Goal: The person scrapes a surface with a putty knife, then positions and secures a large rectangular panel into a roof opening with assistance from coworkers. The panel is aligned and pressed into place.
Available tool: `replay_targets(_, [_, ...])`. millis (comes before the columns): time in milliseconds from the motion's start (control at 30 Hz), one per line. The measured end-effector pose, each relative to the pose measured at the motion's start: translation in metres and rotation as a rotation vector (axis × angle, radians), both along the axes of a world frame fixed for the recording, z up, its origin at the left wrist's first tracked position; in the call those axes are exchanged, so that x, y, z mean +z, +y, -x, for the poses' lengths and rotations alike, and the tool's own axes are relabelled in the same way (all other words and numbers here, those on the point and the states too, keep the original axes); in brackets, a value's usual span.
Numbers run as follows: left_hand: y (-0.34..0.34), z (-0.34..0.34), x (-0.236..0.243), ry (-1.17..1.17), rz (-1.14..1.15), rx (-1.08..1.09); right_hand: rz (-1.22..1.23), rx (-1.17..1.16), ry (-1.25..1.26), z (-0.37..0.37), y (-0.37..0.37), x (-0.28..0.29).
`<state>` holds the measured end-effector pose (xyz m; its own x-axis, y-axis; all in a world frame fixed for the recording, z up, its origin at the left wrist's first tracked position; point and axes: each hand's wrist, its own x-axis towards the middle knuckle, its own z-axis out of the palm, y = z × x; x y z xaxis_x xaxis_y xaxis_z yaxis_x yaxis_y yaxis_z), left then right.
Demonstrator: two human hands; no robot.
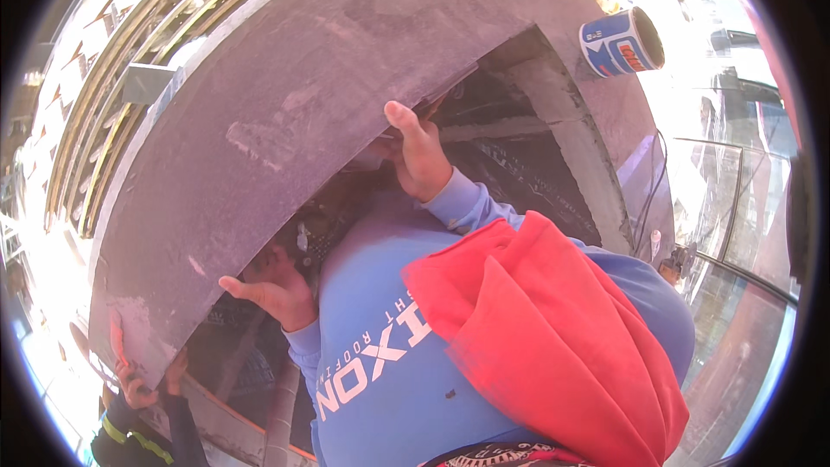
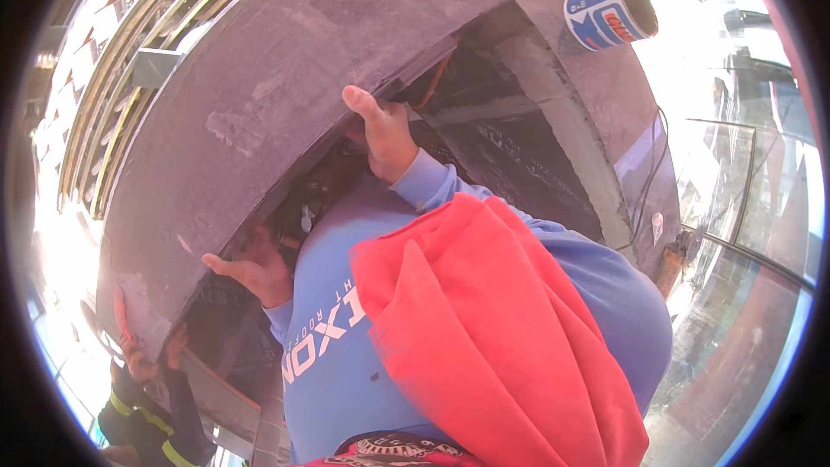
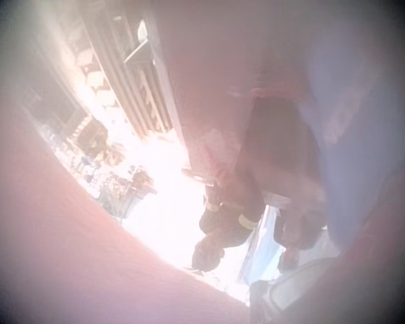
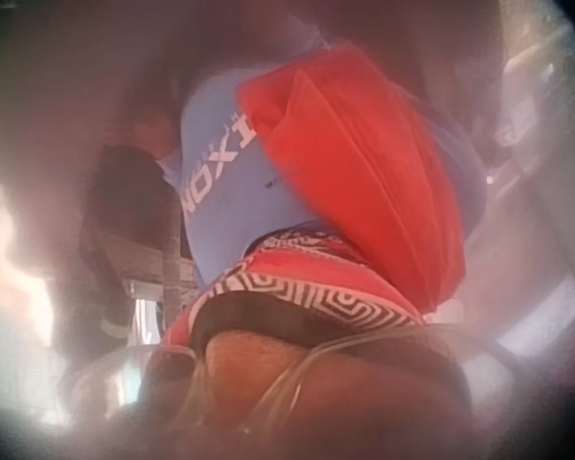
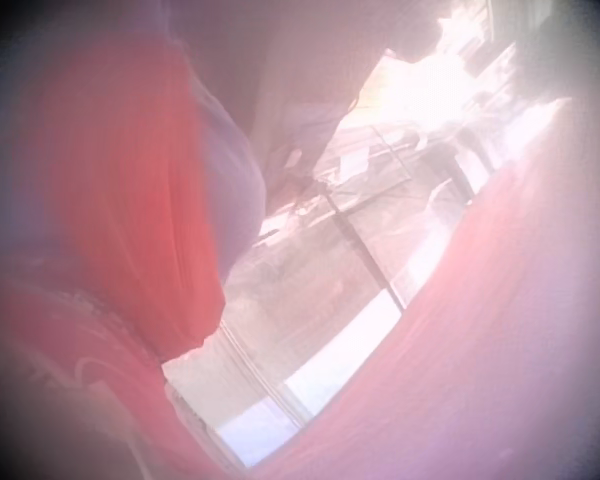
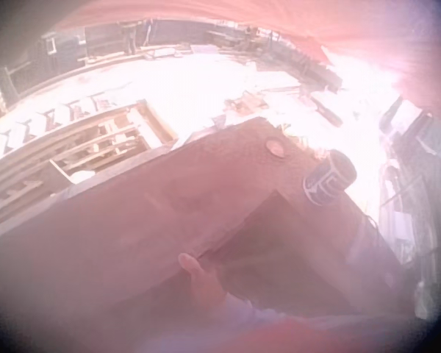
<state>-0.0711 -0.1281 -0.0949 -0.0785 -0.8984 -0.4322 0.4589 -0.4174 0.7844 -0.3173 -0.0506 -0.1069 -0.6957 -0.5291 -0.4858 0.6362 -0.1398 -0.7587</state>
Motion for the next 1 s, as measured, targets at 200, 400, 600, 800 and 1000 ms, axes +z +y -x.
replay_targets(200, [-0.006, 0.012, -0.004, -0.056, -0.024, -0.003, 0.012, 0.014, -0.025, 0.011, 0.000, 0.000])
replay_targets(400, [-0.004, 0.021, 0.004, -0.059, -0.043, 0.033, -0.042, 0.000, -0.001, 0.008, 0.002, 0.013])
replay_targets(600, [-0.004, 0.017, 0.001, -0.056, -0.016, 0.035, -0.052, 0.038, -0.030, 0.010, 0.004, 0.007])
replay_targets(800, [-0.005, -0.002, -0.014, 0.079, -0.034, 0.023, 0.057, 0.050, -0.027, 0.008, 0.001, -0.007])
replay_targets(1000, [-0.006, 0.013, -0.003, -0.058, -0.029, 0.039, 0.011, 0.070, -0.051, 0.012, 0.005, 0.004])
